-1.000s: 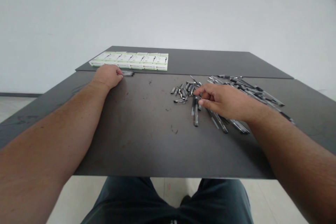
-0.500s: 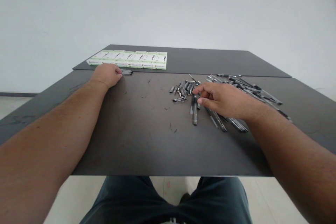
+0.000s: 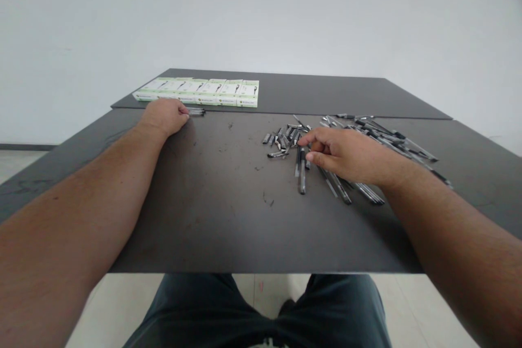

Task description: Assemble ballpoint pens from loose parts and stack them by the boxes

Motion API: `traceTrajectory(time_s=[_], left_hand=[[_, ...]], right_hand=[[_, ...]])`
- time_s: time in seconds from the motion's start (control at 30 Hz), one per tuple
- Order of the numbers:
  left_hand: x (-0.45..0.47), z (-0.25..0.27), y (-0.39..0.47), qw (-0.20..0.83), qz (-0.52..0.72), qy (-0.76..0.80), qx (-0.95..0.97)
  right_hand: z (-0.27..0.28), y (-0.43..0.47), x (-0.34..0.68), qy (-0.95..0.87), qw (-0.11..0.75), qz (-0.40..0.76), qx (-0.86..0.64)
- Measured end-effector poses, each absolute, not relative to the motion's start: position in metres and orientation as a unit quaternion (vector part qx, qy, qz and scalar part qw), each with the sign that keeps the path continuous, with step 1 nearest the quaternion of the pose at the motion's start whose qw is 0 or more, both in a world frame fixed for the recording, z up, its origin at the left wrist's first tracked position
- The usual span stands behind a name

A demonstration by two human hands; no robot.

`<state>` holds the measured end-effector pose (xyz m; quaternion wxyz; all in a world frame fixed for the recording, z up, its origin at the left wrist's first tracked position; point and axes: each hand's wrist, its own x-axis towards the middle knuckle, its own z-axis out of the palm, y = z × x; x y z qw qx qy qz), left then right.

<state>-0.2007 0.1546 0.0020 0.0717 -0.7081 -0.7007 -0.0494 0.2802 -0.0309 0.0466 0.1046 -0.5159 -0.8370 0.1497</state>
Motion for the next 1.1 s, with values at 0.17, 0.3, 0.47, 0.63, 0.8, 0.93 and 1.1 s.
traceTrajectory(time_s=[0.17, 0.3, 0.47, 0.63, 0.8, 0.93, 1.1], left_hand=[[-0.199, 0.003, 0.154, 0.075, -0.067, -0.703, -0.704], [-0.19, 0.007, 0.151, 0.082, -0.086, -0.695, -0.71], [-0.163, 0.016, 0.143, 0.12, -0.121, -0.641, -0.748], [-0.114, 0.022, 0.12, 0.124, -0.113, -0.555, -0.815], [-0.064, 0.022, 0.084, 0.112, -0.094, -0.447, -0.882], [-0.039, 0.023, 0.059, 0.103, -0.085, -0.379, -0.916], [-0.031, 0.021, 0.049, 0.08, -0.065, -0.352, -0.93]], right_hand=[[0.046, -0.031, 0.281, -0.84, 0.11, 0.147, -0.511], [0.047, -0.031, 0.28, -0.836, 0.115, 0.146, -0.516], [0.049, -0.029, 0.28, -0.822, 0.12, 0.131, -0.541], [0.045, -0.023, 0.282, -0.806, 0.147, 0.097, -0.565], [0.043, -0.021, 0.285, -0.795, 0.158, 0.081, -0.58], [0.042, -0.02, 0.287, -0.793, 0.15, 0.069, -0.587], [0.045, -0.018, 0.291, -0.791, 0.101, 0.045, -0.601]])
